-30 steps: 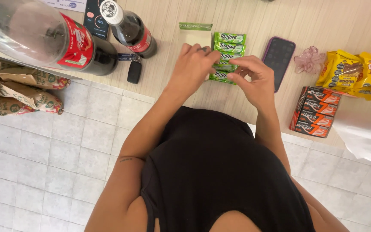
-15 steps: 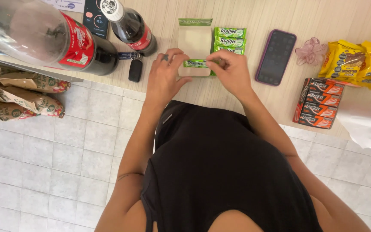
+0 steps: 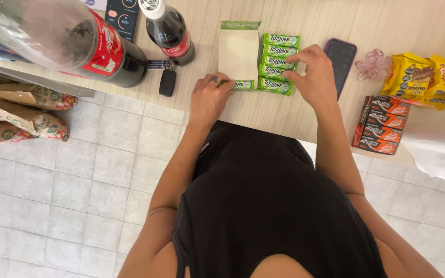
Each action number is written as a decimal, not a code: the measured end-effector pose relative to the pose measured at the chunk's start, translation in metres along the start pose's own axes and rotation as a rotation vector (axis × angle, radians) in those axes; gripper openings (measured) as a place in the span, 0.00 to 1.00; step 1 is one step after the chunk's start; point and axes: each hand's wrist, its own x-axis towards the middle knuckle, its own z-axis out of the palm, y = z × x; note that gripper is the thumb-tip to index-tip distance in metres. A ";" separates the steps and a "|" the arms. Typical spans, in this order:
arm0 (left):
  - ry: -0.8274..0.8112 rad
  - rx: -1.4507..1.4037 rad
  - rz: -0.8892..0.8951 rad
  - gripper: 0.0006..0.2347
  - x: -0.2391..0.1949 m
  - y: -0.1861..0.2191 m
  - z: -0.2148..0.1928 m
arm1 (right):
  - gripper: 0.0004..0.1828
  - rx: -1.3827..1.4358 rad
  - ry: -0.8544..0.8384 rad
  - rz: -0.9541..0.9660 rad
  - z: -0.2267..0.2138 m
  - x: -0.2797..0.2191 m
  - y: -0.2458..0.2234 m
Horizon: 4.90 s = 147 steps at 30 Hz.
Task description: The person arranges multiple small green and orange packages on a light-colored countertop. They organize the items into neat rows and stacks, occasionally shifting the position of a smartphone and other objects on the surface to make space.
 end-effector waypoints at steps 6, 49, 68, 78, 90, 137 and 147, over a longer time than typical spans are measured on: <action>0.057 -0.167 -0.044 0.06 -0.007 -0.003 0.004 | 0.13 0.002 -0.058 -0.126 0.009 0.004 0.008; 0.181 0.040 0.051 0.10 -0.009 0.005 -0.018 | 0.02 -0.043 -0.055 -0.398 0.034 0.040 -0.013; 0.138 0.019 -0.032 0.10 -0.009 0.010 0.000 | 0.12 -0.116 -0.074 -0.122 0.017 0.020 0.009; 0.107 -0.019 -0.038 0.11 -0.013 0.006 0.006 | 0.07 0.034 -0.023 -0.123 0.008 0.024 -0.025; 0.108 -0.022 -0.141 0.11 -0.013 0.015 -0.003 | 0.02 -0.169 -0.246 -0.423 0.082 0.080 -0.038; -0.016 0.211 -0.120 0.29 0.007 0.020 0.004 | 0.13 -0.340 -0.330 -0.479 0.076 0.102 -0.038; -0.057 0.198 -0.106 0.32 0.007 0.017 0.010 | 0.07 -0.260 -0.177 -0.654 0.065 0.098 -0.027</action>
